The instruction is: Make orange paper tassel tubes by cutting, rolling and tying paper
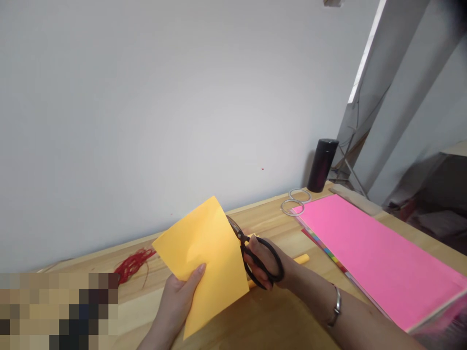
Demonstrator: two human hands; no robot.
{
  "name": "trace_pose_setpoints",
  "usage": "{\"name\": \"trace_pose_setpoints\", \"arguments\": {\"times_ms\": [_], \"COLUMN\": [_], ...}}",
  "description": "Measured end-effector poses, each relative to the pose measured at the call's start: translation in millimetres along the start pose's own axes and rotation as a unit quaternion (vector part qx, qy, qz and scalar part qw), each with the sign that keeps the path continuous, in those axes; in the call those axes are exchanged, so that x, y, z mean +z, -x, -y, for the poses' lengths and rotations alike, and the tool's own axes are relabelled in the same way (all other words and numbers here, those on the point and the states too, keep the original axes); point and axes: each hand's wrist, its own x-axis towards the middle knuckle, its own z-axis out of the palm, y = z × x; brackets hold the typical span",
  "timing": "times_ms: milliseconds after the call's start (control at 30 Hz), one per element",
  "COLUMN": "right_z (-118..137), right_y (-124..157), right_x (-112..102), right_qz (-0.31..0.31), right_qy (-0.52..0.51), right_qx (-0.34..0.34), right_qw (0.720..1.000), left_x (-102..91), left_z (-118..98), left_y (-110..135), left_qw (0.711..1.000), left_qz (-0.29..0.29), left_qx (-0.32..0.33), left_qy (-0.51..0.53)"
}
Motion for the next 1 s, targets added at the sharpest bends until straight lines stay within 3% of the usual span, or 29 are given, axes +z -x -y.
{"name": "trace_pose_setpoints", "arguments": {"times_ms": [533, 800, 1000], "right_z": [17, 9, 10], "right_y": [3, 3, 1], "right_x": [7, 1, 5], "right_qz": [-0.017, 0.010, -0.008], "right_qy": [-0.048, -0.060, -0.052], "right_qx": [0.028, 0.024, 0.013], "right_qw": [0.998, 0.998, 0.999], "left_x": [3.9, 4.9, 3.5], "left_z": [-1, -1, 1], "left_y": [4, 5, 4], "left_qw": [1.000, 1.000, 1.000], "left_qz": [0.013, 0.015, 0.020], "left_qx": [-0.015, -0.017, -0.007], "left_qy": [0.014, 0.008, 0.000]}}
